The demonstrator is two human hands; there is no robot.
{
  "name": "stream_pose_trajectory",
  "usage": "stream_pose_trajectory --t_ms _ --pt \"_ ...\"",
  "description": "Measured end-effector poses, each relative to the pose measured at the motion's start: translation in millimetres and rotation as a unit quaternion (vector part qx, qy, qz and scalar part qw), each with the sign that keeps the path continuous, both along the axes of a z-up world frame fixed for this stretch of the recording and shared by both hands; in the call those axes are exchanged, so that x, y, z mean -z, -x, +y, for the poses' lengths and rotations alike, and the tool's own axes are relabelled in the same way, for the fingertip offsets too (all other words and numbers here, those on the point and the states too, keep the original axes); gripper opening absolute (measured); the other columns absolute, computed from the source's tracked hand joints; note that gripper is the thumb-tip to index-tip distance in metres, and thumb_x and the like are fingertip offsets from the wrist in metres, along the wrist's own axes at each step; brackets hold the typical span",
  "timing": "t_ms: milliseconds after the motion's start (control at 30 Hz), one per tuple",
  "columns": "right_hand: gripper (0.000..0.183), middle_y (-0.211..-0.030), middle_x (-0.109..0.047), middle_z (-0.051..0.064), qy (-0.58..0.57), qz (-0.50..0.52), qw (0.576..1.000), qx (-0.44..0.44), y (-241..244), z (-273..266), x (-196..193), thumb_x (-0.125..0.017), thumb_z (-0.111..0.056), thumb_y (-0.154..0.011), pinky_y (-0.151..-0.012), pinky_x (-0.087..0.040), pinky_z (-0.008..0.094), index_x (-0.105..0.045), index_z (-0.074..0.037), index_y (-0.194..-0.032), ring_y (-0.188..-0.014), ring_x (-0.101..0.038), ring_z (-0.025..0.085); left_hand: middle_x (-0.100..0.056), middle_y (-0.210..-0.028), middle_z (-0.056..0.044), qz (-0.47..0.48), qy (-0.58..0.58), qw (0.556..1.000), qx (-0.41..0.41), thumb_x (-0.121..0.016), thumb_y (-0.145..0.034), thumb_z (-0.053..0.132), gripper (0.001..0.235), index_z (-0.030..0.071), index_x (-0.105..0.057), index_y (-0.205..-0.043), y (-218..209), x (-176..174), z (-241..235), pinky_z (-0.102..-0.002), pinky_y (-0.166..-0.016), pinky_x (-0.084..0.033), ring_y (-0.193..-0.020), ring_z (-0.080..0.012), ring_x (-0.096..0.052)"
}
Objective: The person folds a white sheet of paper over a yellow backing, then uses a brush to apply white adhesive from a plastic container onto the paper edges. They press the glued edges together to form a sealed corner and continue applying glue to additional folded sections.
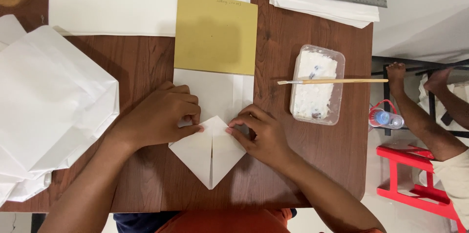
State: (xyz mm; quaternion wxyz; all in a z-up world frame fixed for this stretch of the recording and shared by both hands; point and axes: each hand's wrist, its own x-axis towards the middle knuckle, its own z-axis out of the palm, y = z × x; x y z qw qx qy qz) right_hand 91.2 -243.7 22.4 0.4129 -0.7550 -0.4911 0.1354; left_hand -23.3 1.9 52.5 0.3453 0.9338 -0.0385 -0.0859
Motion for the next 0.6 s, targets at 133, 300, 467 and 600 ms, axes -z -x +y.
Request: stream_pose_trajectory --t_ms 133,300,467,600 --pt "0.007 -0.088 -0.066 0.008 0.003 -0.002 1.000 0.006 3 1 1 -0.079 -0.005 -0.088 -0.065 -0.056 0.034 -0.073 -0.007 -0.091 -0.078 -0.072 0.023 -0.064 -0.066 0.005 0.015 0.007 1.000 0.005 -0.078 -0.080 0.025 0.013 0.019 -0.075 -0.068 0 -3 2 -0.038 -0.084 -0.046 -0.079 -0.0198 -0.063" --pt "0.007 -0.089 -0.067 0.007 0.000 -0.015 1.000 -0.007 1 0 1 -0.077 -0.004 -0.089 -0.062 -0.056 0.032 -0.073 -0.008 -0.093 -0.074 -0.070 0.022 -0.062 -0.065 0.005 0.026 0.014 1.000 0.002 -0.079 -0.076 0.021 0.010 0.018 -0.075 -0.067 1 2 3 -0.036 -0.087 -0.045 -0.080 -0.0186 -0.061" --pt "0.009 -0.089 -0.070 0.007 -0.012 -0.002 0.999 -0.031 1 4 -12 -0.073 0.000 -0.090 -0.061 -0.055 0.031 -0.074 -0.008 -0.094 -0.071 -0.069 0.019 -0.064 -0.063 0.003 0.012 0.025 1.000 0.006 -0.079 -0.077 0.018 0.011 0.017 -0.075 -0.067 3 6 1 -0.037 -0.089 -0.045 -0.078 -0.0193 -0.062" --pt "0.009 -0.088 -0.072 0.009 -0.018 0.016 0.999 -0.049 -2 7 -14 -0.071 0.002 -0.091 -0.059 -0.055 0.031 -0.074 -0.006 -0.093 -0.070 -0.070 0.020 -0.065 -0.065 0.002 0.014 0.021 1.000 0.014 -0.079 -0.077 0.018 0.009 0.018 -0.076 -0.069 4 3 3 -0.038 -0.089 -0.045 -0.079 -0.0203 -0.062"
